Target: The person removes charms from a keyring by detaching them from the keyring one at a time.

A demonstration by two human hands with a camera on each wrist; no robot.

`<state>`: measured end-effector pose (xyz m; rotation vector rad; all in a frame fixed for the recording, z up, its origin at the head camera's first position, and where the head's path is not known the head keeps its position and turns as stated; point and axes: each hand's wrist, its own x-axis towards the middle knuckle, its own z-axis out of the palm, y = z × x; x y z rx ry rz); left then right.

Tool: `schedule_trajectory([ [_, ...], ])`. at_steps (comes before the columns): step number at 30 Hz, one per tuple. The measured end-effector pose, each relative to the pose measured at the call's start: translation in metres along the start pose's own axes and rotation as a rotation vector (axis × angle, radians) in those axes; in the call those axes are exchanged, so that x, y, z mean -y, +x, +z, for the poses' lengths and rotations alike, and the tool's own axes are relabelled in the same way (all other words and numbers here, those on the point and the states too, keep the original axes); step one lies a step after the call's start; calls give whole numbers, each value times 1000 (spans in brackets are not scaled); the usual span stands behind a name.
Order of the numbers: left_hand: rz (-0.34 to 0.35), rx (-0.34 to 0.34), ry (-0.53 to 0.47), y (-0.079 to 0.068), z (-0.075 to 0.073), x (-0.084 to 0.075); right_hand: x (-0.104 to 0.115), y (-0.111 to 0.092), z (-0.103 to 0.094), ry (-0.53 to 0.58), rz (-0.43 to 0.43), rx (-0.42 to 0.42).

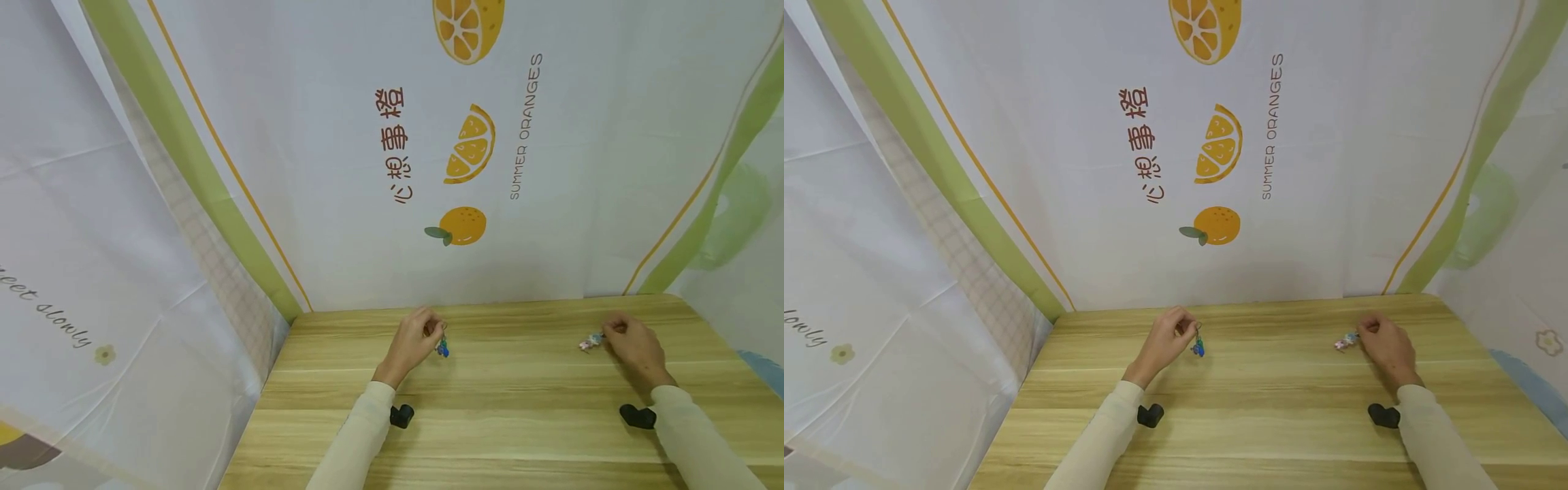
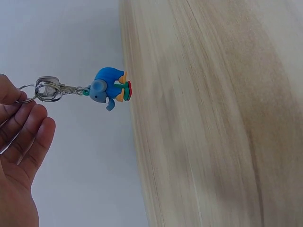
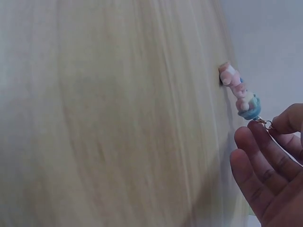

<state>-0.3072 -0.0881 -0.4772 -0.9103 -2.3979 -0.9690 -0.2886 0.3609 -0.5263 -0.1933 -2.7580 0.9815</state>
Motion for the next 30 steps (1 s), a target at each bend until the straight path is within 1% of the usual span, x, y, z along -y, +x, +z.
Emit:
schedule_trajectory([
  [5, -17, 11, 0, 0, -1, -1, -3, 1, 0, -12, 20, 9],
  [12, -4, 0, -5, -1, -1, -1, -3, -3, -1, -39, 33, -9],
  [18, -9, 2, 5, -1, -1, 0, -3, -5, -2, -51, 50, -16],
  [26, -11, -6, 2, -2, -2, 0, -6, -5, -3, -65, 77, -2],
  [30, -13, -13, 20, -2, -2, 0, -6, -5, -3, -57, 92, 0],
])
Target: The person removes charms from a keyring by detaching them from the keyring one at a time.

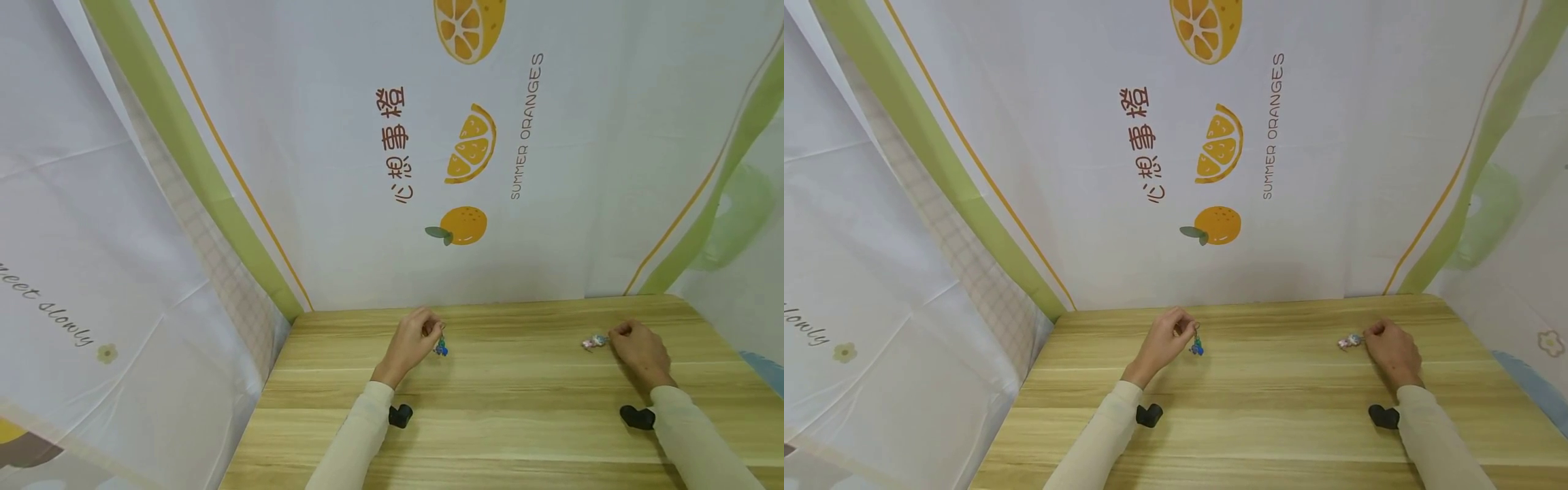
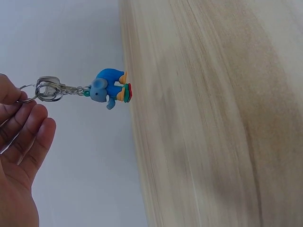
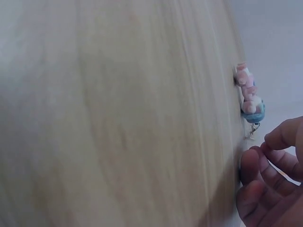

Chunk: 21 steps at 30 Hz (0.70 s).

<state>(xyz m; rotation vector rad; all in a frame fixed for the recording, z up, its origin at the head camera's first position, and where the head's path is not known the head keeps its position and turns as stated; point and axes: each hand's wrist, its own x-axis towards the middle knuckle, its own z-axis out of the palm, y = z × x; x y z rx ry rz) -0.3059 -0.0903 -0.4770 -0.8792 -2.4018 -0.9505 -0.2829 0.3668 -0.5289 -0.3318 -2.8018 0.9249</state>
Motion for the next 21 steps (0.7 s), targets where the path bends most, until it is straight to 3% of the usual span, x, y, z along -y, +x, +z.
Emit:
schedule_trajectory([
  [10, -41, 2, 9, 0, 0, 0, -1, 0, 1, 8, 0, 9],
  [21, -26, -8, 15, 2, 1, 1, 2, -1, 4, 9, -24, -31],
])
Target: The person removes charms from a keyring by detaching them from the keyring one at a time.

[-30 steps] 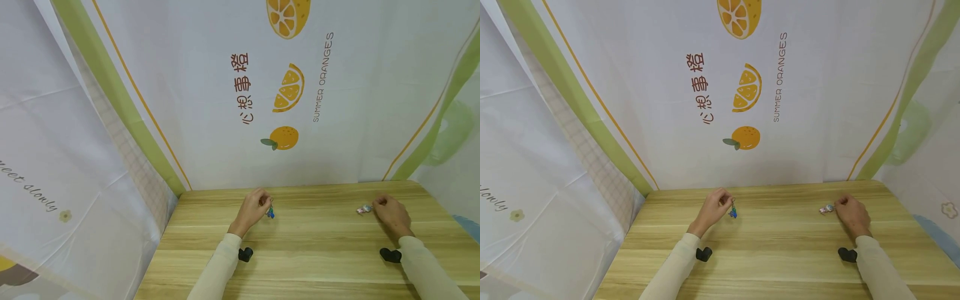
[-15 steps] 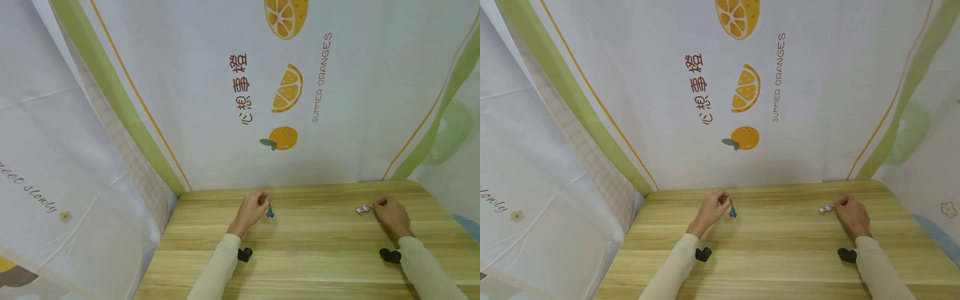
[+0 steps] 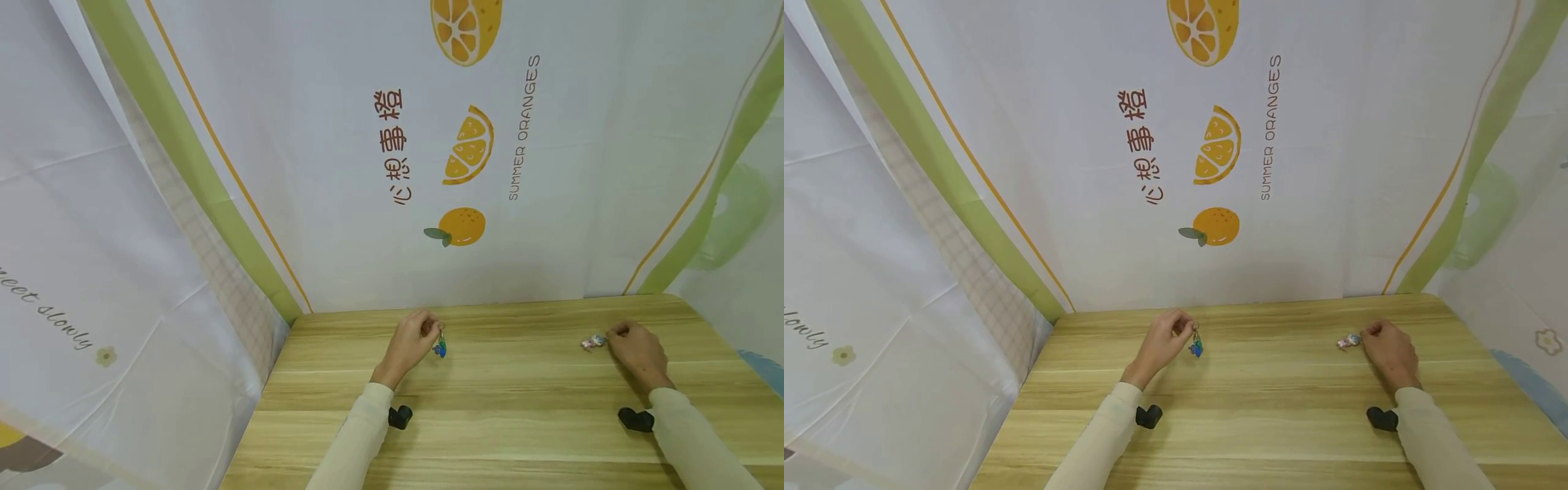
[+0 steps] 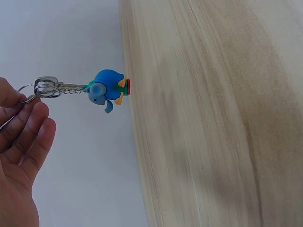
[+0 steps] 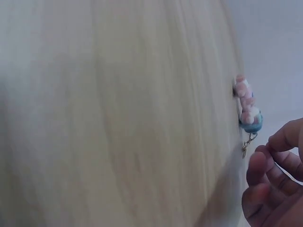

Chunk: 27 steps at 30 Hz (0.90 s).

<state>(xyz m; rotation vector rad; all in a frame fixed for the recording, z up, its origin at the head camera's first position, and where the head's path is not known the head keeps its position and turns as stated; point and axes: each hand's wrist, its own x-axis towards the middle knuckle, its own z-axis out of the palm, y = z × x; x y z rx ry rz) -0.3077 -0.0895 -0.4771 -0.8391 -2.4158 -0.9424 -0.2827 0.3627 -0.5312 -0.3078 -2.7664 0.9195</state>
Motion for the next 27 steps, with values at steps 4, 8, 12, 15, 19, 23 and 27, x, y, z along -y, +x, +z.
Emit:
schedule_trajectory([
  [4, 2, 0, -5, 0, 0, 0, 7, 1, 2, 0, -8, -20],
  [8, -13, 8, -4, 0, 1, 0, 20, 2, 7, 18, -34, -36],
  [12, -27, 9, 5, 0, 1, -1, 37, 3, 15, 55, -95, -35],
  [15, -22, 4, 12, 1, 1, -2, 51, 2, 22, 70, -151, -36],
  [19, -3, -9, 25, 1, 1, -3, 72, -1, 34, 85, -225, -47],
  [23, -2, -12, 34, 1, 1, -4, 95, -4, 47, 114, -261, -22],
  [27, -12, -10, 40, 1, 2, -6, 119, -9, 60, 139, -301, -1],
])
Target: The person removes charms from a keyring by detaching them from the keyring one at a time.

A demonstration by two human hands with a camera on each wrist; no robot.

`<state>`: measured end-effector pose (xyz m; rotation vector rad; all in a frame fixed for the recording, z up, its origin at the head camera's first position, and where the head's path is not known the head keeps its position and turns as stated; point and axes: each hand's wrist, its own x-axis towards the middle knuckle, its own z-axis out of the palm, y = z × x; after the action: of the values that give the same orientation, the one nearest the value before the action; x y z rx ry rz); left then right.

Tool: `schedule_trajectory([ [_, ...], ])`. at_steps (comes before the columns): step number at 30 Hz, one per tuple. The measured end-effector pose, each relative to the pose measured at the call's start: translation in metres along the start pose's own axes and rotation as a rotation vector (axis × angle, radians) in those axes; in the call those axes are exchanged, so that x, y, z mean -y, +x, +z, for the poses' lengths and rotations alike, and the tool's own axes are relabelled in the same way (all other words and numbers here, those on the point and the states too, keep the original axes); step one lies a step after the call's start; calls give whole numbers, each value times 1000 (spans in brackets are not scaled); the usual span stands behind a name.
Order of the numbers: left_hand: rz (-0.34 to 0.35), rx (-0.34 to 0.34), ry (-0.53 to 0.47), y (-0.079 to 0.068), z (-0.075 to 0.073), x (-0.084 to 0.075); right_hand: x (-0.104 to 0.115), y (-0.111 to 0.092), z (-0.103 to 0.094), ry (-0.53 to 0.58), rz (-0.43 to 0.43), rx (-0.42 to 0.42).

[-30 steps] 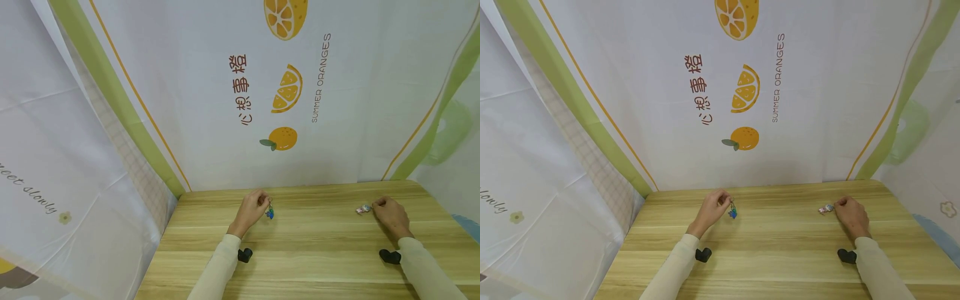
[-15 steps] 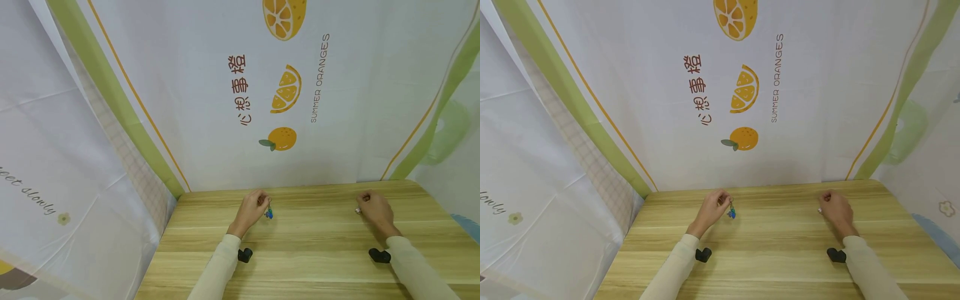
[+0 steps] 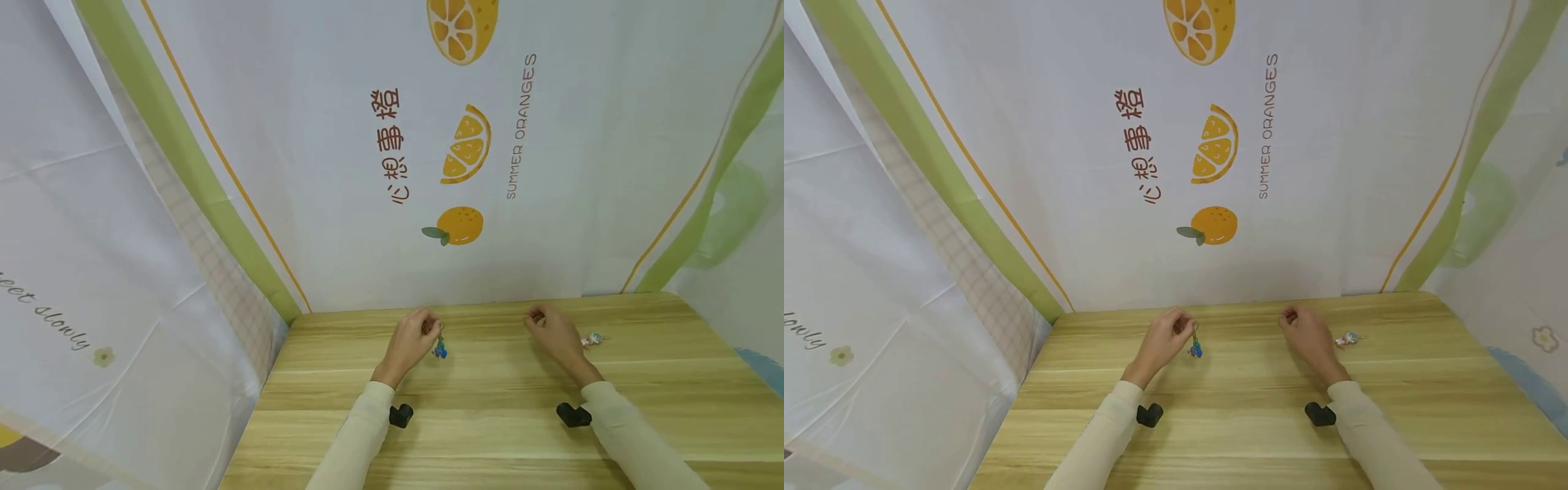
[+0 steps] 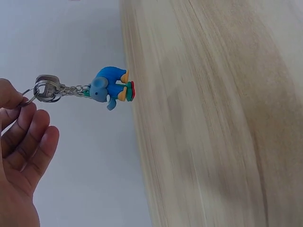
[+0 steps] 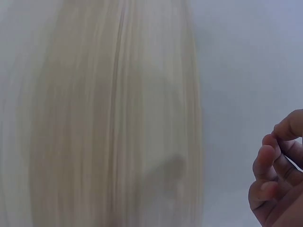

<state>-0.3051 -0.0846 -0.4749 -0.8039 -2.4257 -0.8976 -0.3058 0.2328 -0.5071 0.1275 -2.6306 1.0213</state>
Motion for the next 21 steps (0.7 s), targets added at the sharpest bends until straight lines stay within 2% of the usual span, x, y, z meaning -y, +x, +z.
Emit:
schedule_trajectory([
  [8, 4, -15, 28, 1, 2, -2, 44, -2, 28, 26, -148, 11],
  [13, -24, -5, 44, 1, 2, -3, 67, -4, 44, 0, -267, -8],
  [17, -52, -2, 56, 1, 0, -4, 83, -7, 54, -7, -309, 10],
  [21, -56, -7, 52, 2, 0, -5, 98, -11, 61, 0, -313, 55],
])
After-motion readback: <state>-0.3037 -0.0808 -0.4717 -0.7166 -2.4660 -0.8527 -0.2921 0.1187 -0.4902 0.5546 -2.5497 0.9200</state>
